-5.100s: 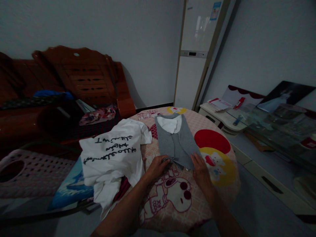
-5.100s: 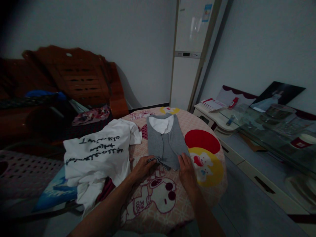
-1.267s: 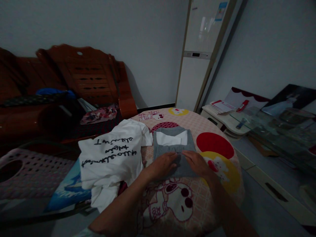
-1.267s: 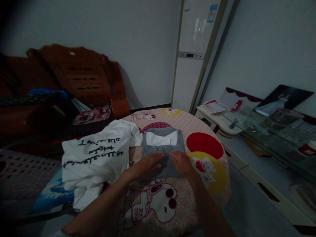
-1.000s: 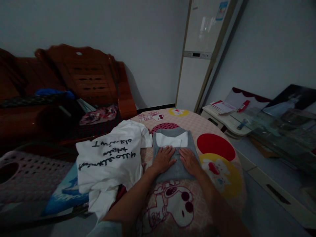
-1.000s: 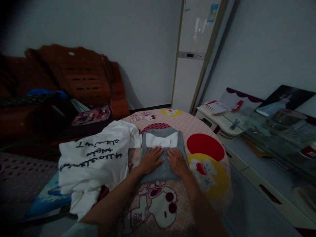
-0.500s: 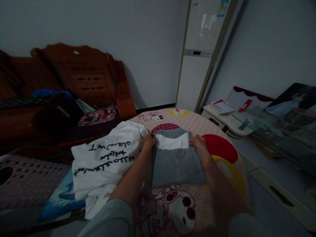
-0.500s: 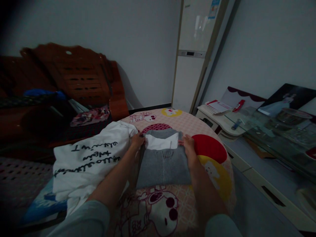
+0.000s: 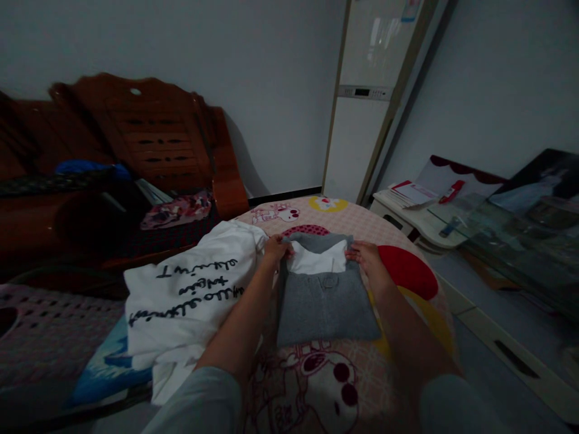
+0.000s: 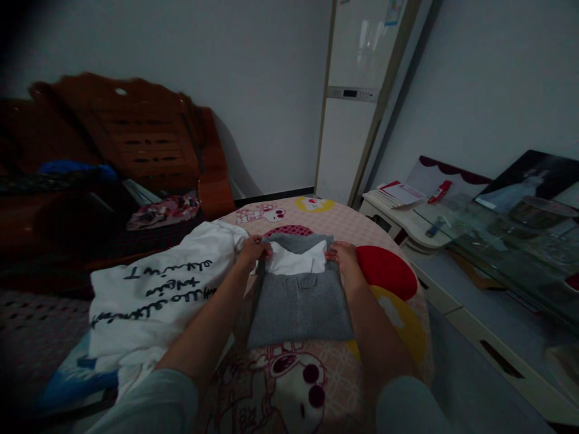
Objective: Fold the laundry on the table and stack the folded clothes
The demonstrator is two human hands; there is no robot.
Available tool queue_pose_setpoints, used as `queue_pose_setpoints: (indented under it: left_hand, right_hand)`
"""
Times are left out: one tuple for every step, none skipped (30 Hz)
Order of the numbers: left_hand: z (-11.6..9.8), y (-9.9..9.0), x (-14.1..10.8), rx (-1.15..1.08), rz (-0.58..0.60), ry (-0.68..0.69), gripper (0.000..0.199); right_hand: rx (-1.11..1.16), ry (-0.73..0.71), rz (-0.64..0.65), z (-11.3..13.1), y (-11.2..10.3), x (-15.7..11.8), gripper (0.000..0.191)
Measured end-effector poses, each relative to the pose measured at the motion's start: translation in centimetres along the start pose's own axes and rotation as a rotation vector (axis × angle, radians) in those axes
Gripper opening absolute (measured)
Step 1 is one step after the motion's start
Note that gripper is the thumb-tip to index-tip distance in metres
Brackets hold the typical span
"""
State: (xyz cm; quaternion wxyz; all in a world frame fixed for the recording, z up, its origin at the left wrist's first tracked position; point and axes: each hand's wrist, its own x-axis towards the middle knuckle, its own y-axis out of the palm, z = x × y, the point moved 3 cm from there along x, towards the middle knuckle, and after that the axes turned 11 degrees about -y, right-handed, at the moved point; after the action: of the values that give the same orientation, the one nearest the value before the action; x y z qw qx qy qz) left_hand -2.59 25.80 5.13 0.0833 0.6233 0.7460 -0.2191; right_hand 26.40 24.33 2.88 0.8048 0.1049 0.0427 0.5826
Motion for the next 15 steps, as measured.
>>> queue_pose_setpoints:
  left_hand:
    - [-0.2,-0.3,-1.0,-0.042,0.032,0.025,0.038]
    - [-0.3,-0.8,-2.1,-0.086,0.073,0.055,0.043]
    - [-0.2,-1.3,-3.3,-0.124,0.123,0.089,0.048]
    - [0.1,-2.0,-4.5,-0.150,0.182,0.127,0.053]
    - [0.7,-2.8,-5.8,-0.152,0.229,0.162,0.056]
    - [1.6,-3.5,-7.1,-0.125,0.288,0.198,0.058]
    - [2.6,-4.2,-8.3,-0.084,0.348,0.229,0.056]
    - [3.9,-4.7,-9.4,-0.021,0.407,0.243,0.052]
    - [5.3,-5.1,-10.3,0.054,0.466,0.240,0.046]
    - [6.6,-5.4,-11.0,0.119,0.506,0.221,0.040]
    - [7.9,-5.6,-11.5,0.167,0.529,0.192,0.035]
    - [8.9,-5.7,-11.8,0.191,0.531,0.165,0.033]
    - [9.6,-5.7,-11.9,0.194,0.509,0.149,0.033]
    - [10.0,-5.6,-12.0,0.186,0.469,0.149,0.034]
    - [10.1,-5.5,-12.0,0.175,0.420,0.168,0.035]
  right_hand:
    - [0.003,0.004,0.009,0.8,-0.2,-0.7,0.020]
    - [0.005,0.004,0.027,1.7,-0.7,-1.6,0.020]
    - [0.005,-0.002,0.054,2.4,-1.2,-2.6,0.021]
    - [0.001,-0.022,0.095,3.0,-2.0,-3.8,0.021]
    - [-0.013,-0.043,0.141,3.5,-2.8,-5.1,0.021]
    - [-0.043,-0.061,0.185,3.7,-3.8,-6.5,0.020]
    - [-0.093,-0.070,0.219,3.6,-4.8,-7.9,0.017]
    - [-0.156,-0.064,0.247,3.3,-5.7,-9.3,0.015]
    - [-0.226,-0.060,0.250,2.9,-6.5,-10.5,0.014]
    - [-0.289,-0.062,0.246,2.5,-7.1,-11.5,0.014]
    - [-0.336,-0.067,0.226,2.0,-7.5,-12.4,0.016]
    - [-0.364,-0.076,0.196,1.6,-7.6,-13.0,0.018]
    - [-0.375,-0.090,0.159,1.3,-7.6,-13.4,0.022]
    - [-0.376,-0.109,0.122,1.0,-7.3,-13.7,0.025]
    - [-0.372,-0.132,0.089,0.9,-6.9,-13.8,0.027]
